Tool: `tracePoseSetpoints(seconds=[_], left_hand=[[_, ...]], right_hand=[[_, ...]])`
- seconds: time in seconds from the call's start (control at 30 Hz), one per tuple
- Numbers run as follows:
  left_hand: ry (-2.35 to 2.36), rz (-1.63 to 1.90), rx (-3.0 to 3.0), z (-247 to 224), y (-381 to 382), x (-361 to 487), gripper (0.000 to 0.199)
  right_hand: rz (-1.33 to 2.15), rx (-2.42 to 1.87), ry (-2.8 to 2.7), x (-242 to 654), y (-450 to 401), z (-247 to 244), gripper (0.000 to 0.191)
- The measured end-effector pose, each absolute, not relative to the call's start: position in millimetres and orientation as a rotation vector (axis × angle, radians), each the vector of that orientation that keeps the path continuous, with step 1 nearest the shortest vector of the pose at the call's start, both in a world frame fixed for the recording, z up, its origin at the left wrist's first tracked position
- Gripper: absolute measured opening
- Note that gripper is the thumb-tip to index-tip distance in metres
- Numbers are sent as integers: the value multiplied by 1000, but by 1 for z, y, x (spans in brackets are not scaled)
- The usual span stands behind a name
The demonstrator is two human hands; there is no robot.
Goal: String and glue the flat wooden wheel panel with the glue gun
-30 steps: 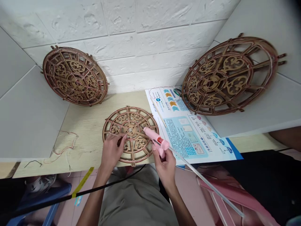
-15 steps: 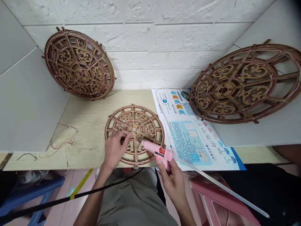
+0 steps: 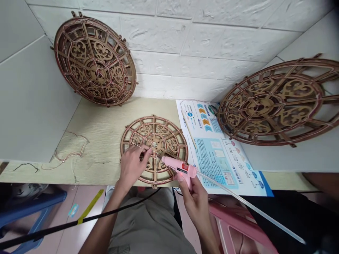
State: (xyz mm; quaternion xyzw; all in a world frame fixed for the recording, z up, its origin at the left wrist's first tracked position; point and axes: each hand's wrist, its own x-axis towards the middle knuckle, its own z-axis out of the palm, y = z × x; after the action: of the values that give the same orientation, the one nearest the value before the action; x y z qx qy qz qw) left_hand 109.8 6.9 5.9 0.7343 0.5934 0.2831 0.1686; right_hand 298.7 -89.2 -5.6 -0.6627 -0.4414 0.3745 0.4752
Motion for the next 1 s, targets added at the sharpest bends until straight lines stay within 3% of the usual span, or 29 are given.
tracePoseSetpoints(seconds=[1.0], left_hand=[[1686, 798, 2079, 6, 5, 111, 23]], right_hand=[[991, -1572, -971, 301, -87, -10, 51]])
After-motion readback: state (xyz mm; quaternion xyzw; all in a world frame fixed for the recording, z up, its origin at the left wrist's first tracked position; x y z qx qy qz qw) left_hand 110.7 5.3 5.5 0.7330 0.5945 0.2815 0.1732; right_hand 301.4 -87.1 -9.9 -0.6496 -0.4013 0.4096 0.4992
